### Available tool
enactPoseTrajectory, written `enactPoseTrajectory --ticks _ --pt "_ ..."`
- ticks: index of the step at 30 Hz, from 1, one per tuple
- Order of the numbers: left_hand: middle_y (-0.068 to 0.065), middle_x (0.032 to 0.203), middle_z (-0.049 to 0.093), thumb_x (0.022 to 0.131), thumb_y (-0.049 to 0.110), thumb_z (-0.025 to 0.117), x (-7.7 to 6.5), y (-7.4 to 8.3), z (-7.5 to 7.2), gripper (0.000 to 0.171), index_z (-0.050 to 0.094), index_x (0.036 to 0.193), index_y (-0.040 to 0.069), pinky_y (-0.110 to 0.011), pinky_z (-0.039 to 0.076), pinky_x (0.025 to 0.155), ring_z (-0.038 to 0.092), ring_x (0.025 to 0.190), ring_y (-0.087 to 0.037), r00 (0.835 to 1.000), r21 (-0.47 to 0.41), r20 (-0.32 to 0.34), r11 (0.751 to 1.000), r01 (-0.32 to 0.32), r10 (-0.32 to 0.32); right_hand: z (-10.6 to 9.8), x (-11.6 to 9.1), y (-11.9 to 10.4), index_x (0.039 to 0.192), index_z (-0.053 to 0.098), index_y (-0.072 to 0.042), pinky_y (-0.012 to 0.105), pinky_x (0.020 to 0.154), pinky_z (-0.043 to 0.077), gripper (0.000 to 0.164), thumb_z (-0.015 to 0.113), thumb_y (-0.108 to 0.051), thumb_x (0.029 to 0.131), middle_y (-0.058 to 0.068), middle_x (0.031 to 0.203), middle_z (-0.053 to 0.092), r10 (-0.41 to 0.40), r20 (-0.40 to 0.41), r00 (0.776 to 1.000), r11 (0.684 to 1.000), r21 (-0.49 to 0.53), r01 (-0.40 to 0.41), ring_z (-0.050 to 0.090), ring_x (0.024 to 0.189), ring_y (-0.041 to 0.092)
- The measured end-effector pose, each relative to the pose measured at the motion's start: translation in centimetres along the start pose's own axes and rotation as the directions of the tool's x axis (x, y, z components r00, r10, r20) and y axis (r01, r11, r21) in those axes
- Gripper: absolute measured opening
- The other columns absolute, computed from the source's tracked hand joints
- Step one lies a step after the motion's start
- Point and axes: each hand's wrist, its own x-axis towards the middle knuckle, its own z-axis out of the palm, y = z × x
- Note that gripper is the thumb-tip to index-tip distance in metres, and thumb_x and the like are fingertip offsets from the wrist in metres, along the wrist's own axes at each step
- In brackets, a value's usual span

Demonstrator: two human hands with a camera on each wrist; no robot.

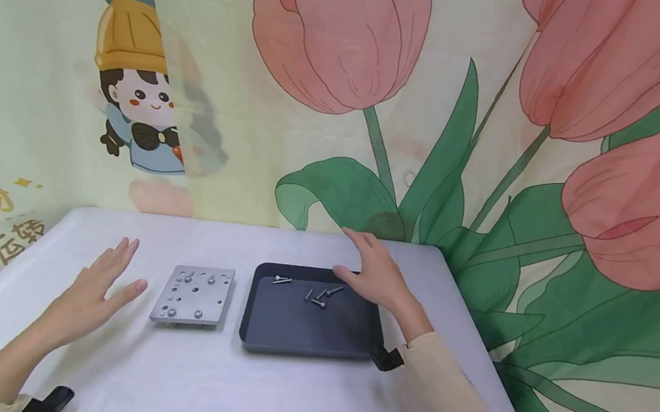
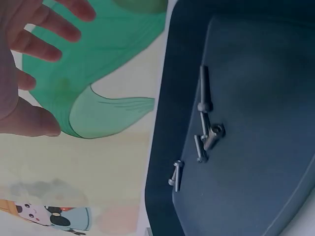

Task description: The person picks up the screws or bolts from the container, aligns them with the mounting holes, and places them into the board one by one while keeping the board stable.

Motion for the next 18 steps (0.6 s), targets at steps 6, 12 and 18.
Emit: enactPoseTrajectory --ticks 6,12,18 --pt "-0.021 0.177 0.009 0.109 0.048 0.057 -0.4 0.8 0.7 0.084 0.008 0.173 0.023 -0.081 0.016 0.113 0.011 0.158 -0.055 0.998 -0.168 0.039 0.985 0.050 -0.044 1.2 1.3 0.0 0.156 0.053 -0.009 0.051 0.090 0.059 0.067 0.080 -0.023 0.097 0.015 0.148 0.060 -0.027 0.043 0.999 0.996 0.087 0.023 0.065 0.123 0.038" --pt "-0.026 0.173 0.020 0.109 0.050 0.057 -1.0 1.8 1.2 0.085 0.008 0.173 0.022 -0.071 0.034 0.113 0.032 0.150 -0.057 0.990 -0.238 0.082 0.963 0.130 -0.114 2.8 2.7 -1.0 0.146 0.062 -0.007 0.052 0.096 0.057 0.052 0.077 -0.020 0.098 0.017 0.142 0.065 -0.042 0.117 0.992 0.980 0.197 0.018 0.069 0.119 0.040" --pt "-0.024 0.174 0.021 0.105 0.052 0.063 -1.6 2.1 2.2 0.091 0.009 0.173 0.025 -0.060 0.045 0.109 0.039 0.148 -0.053 0.976 -0.301 0.141 0.932 0.202 -0.166 4.9 4.0 -1.9 0.141 0.066 -0.010 0.047 0.097 0.057 0.043 0.075 -0.018 0.100 0.014 0.136 0.070 0.021 0.192 0.981 0.954 0.291 -0.077 0.070 0.116 0.035"
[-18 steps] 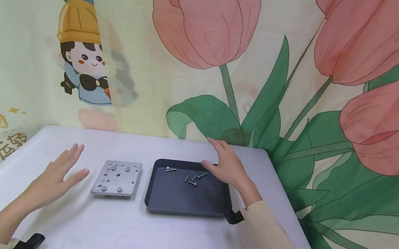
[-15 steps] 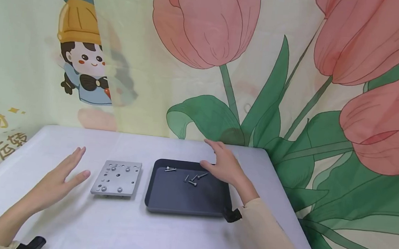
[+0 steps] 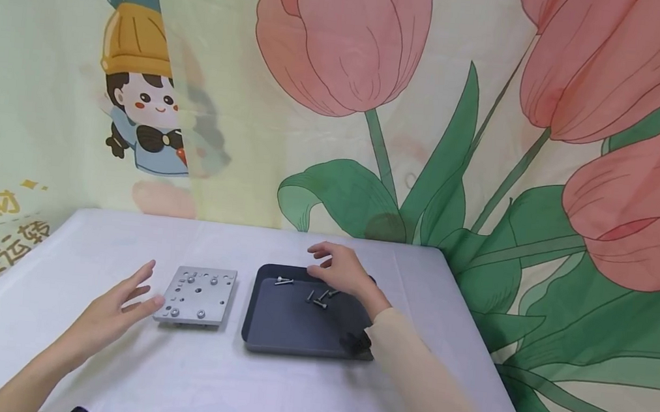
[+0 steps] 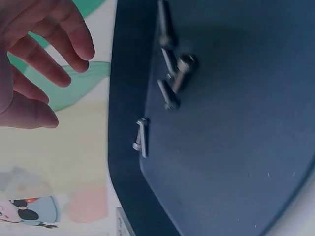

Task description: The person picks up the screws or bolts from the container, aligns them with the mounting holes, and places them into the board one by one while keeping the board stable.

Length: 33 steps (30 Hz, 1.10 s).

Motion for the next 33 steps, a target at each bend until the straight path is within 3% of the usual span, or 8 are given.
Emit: enactPoseTrajectory --ticks 5,11,18,26,29,33 --pt "-0.021 0.175 0.021 0.101 0.055 0.069 0.1 0.0 0.4 0.095 0.012 0.172 0.031 -0.064 0.045 0.109 0.043 0.146 -0.054 0.998 -0.070 0.037 0.996 0.052 -0.050 1.6 1.4 0.5 0.137 0.069 -0.008 0.044 0.097 0.057 0.037 0.074 -0.015 0.100 0.015 0.133 0.071 0.061 0.031 0.998 0.997 0.042 -0.062 0.071 0.115 0.035" --pt "-0.030 0.169 0.029 0.098 0.051 0.075 0.3 -0.5 0.8 0.100 0.013 0.172 0.030 -0.066 0.040 0.113 0.041 0.148 -0.053 0.989 -0.138 0.094 0.982 0.129 -0.117 3.3 2.0 0.9 0.136 0.070 -0.004 0.045 0.099 0.056 0.037 0.073 -0.014 0.101 0.015 0.129 0.072 0.102 0.073 0.992 0.993 0.050 -0.106 0.069 0.117 0.033" --pt "-0.022 0.172 0.028 0.098 0.041 0.078 0.7 -1.3 1.3 0.099 0.016 0.172 0.023 -0.064 0.044 0.110 0.042 0.150 -0.045 0.988 -0.216 0.110 0.968 0.128 -0.106 4.7 2.3 1.2 0.131 0.074 -0.007 0.043 0.098 0.055 0.033 0.075 -0.009 0.099 0.009 0.121 0.075 0.123 0.065 0.990 0.992 -0.005 -0.123 0.069 0.113 0.025" --pt "-0.022 0.172 0.028 0.100 0.032 0.077 0.5 -1.5 1.7 0.095 0.018 0.172 0.020 -0.062 0.042 0.113 0.045 0.148 -0.044 0.987 -0.289 0.129 0.948 0.132 -0.098 5.7 2.5 1.3 0.129 0.075 -0.004 0.043 0.097 0.056 0.032 0.076 -0.008 0.097 0.008 0.115 0.077 0.152 0.077 0.985 0.988 -0.052 -0.148 0.071 0.110 0.025" --pt "-0.022 0.171 0.029 0.100 0.029 0.077 0.5 -1.5 1.9 0.092 0.020 0.172 0.018 -0.057 0.044 0.113 0.047 0.147 -0.043 0.986 -0.302 0.136 0.944 0.132 -0.094 5.9 2.6 1.1 0.127 0.075 -0.003 0.042 0.095 0.056 0.031 0.076 -0.007 0.097 0.008 0.113 0.078 0.170 0.077 0.983 0.984 -0.062 -0.165 0.072 0.109 0.025" --pt "-0.022 0.171 0.030 0.099 0.025 0.078 0.5 -1.7 1.9 0.091 0.022 0.171 0.015 -0.039 0.050 0.108 0.048 0.146 -0.042 0.986 -0.311 0.133 0.941 0.136 -0.098 6.2 2.7 0.8 0.127 0.075 -0.002 0.040 0.092 0.057 0.030 0.075 -0.005 0.097 0.010 0.113 0.078 0.176 0.080 0.981 0.982 -0.077 -0.170 0.072 0.105 0.024"
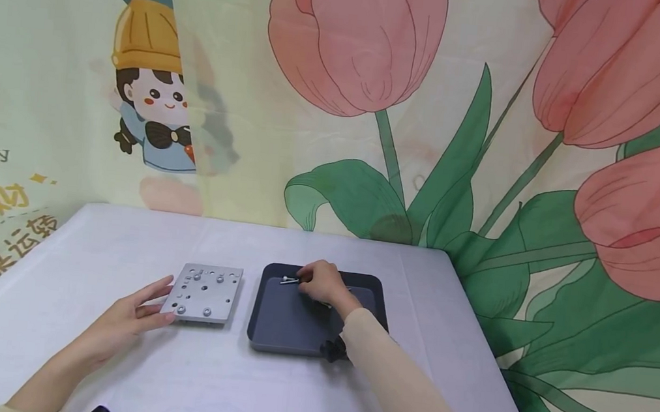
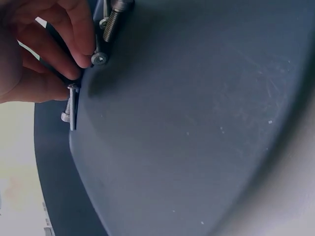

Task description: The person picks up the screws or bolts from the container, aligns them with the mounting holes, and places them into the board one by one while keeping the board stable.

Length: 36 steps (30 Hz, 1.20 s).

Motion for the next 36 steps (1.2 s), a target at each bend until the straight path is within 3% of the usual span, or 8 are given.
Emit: enactPoseTrajectory --ticks 4,9,16,21,29,36 --pt "-0.024 0.169 0.032 0.099 0.024 0.078 0.2 -0.2 0.0 0.089 0.025 0.170 0.013 -0.026 0.052 0.099 0.050 0.144 -0.041 1.000 -0.006 -0.001 1.000 0.003 -0.003 0.2 -0.1 0.0 0.124 0.077 -0.001 0.040 0.091 0.057 0.028 0.077 -0.005 0.096 0.010 0.110 0.079 0.002 -0.023 1.000 1.000 -0.023 -0.003 0.073 0.102 0.024" --pt "-0.024 0.167 0.037 0.100 0.023 0.077 0.4 -0.4 0.0 0.084 0.030 0.169 0.011 -0.022 0.053 0.094 0.054 0.139 -0.036 1.000 0.032 -0.017 0.999 0.024 -0.023 0.6 0.1 0.2 0.120 0.078 -0.001 0.040 0.091 0.057 0.026 0.079 -0.003 0.094 0.008 0.104 0.079 -0.017 -0.054 0.998 0.998 -0.066 0.013 0.073 0.099 0.023" --pt "-0.019 0.151 0.059 0.100 0.024 0.077 0.5 -0.4 0.0 0.081 0.034 0.167 0.011 -0.023 0.053 0.095 0.054 0.140 -0.035 0.999 0.037 -0.029 0.998 0.047 -0.046 1.0 0.4 0.0 0.109 0.080 -0.004 0.039 0.087 0.056 0.016 0.082 -0.005 0.093 0.003 0.092 0.077 -0.013 -0.081 0.997 0.994 -0.107 0.005 0.070 0.087 0.018" --pt "-0.020 0.154 0.056 0.099 0.025 0.078 0.5 -0.5 0.0 0.082 0.034 0.167 0.012 -0.027 0.053 0.096 0.055 0.137 -0.033 0.998 0.063 -0.036 0.997 0.052 -0.050 1.4 0.2 -0.3 0.104 0.081 -0.005 0.039 0.084 0.055 0.012 0.083 -0.007 0.092 0.004 0.090 0.076 -0.028 -0.110 0.994 0.991 -0.134 0.013 0.068 0.084 0.018" --pt "-0.020 0.152 0.059 0.099 0.029 0.078 0.3 -0.7 -0.2 0.083 0.034 0.168 0.015 -0.046 0.052 0.102 0.055 0.138 -0.033 0.997 0.088 -0.040 0.993 0.073 -0.069 2.4 0.1 -0.1 0.103 0.083 -0.008 0.040 0.085 0.055 0.011 0.084 -0.014 0.093 0.001 0.089 0.077 -0.030 -0.138 0.990 0.991 -0.136 0.011 0.069 0.084 0.017" --pt "-0.021 0.153 0.058 0.100 0.028 0.078 0.4 -0.6 -0.3 0.082 0.034 0.168 0.014 -0.035 0.052 0.099 0.055 0.138 -0.033 0.997 0.094 -0.037 0.993 0.069 -0.066 2.4 0.1 -0.1 0.104 0.083 -0.007 0.040 0.085 0.056 0.012 0.082 -0.012 0.094 0.003 0.092 0.078 -0.028 -0.153 0.988 0.992 -0.126 0.008 0.071 0.087 0.019"
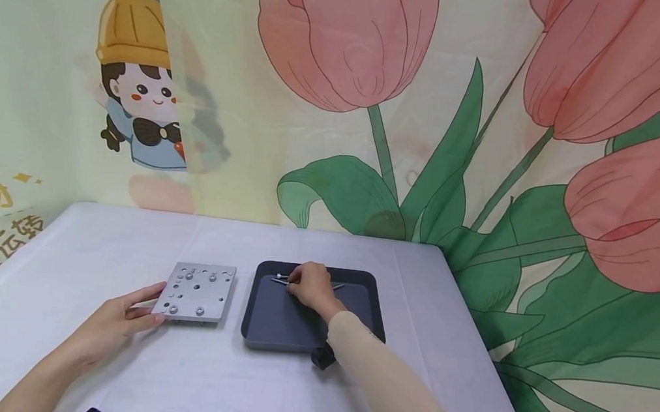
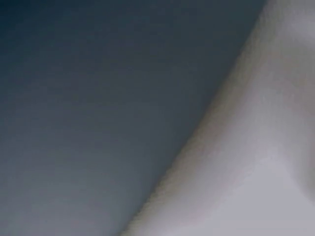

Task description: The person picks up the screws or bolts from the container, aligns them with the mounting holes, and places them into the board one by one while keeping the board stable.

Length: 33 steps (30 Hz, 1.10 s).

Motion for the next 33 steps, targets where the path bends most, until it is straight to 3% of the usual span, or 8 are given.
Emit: enactPoseTrajectory --ticks 9,16,24,28,33 --pt "-0.017 0.149 0.062 0.099 0.031 0.078 0.0 0.1 0.0 0.083 0.035 0.168 0.017 -0.051 0.049 0.109 0.051 0.143 -0.036 1.000 -0.022 0.008 1.000 -0.002 0.002 -0.2 0.1 0.3 0.108 0.082 -0.007 0.039 0.084 0.056 0.011 0.076 -0.010 0.098 0.003 0.092 0.078 -0.012 -0.044 0.999 0.999 0.052 0.014 0.070 0.086 0.017" --pt "-0.019 0.160 0.049 0.098 0.030 0.079 -0.1 0.0 -0.2 0.083 0.035 0.168 0.017 -0.036 0.052 0.099 0.054 0.137 -0.031 1.000 -0.018 0.010 1.000 -0.006 0.007 -0.1 -0.1 0.8 0.109 0.081 -0.008 0.036 0.081 0.058 0.012 0.076 -0.010 0.098 0.002 0.093 0.080 -0.046 -0.047 0.998 0.991 0.124 0.052 0.073 0.084 0.015" --pt "-0.019 0.151 0.059 0.100 0.029 0.077 -0.1 -0.4 -0.2 0.083 0.033 0.168 0.018 -0.050 0.051 0.100 0.054 0.139 -0.033 1.000 -0.039 0.012 0.999 0.016 -0.016 0.0 0.0 1.1 0.110 0.082 -0.011 0.029 0.071 0.055 0.013 0.078 -0.014 0.097 -0.001 0.094 0.080 -0.037 -0.036 0.999 0.976 0.215 0.044 0.071 0.083 0.009" --pt "-0.018 0.148 0.063 0.099 0.030 0.078 -0.2 -0.4 -0.3 0.083 0.033 0.168 0.018 -0.049 0.052 0.099 0.055 0.138 -0.031 1.000 -0.045 0.014 0.999 0.017 -0.016 -0.1 0.0 1.0 0.110 0.082 -0.012 0.028 0.070 0.055 0.013 0.079 -0.014 0.097 -0.002 0.094 0.080 -0.044 -0.024 0.999 0.969 0.243 0.048 0.070 0.083 0.009" --pt "-0.019 0.156 0.055 0.098 0.032 0.079 -0.2 -0.2 -0.2 0.084 0.034 0.168 0.019 -0.044 0.052 0.097 0.055 0.137 -0.030 1.000 -0.043 0.019 0.999 0.014 -0.014 -0.4 -0.1 1.0 0.110 0.082 -0.012 0.028 0.072 0.054 0.014 0.080 -0.014 0.097 -0.003 0.093 0.079 -0.052 -0.012 0.999 0.959 0.277 0.053 0.068 0.083 0.009"
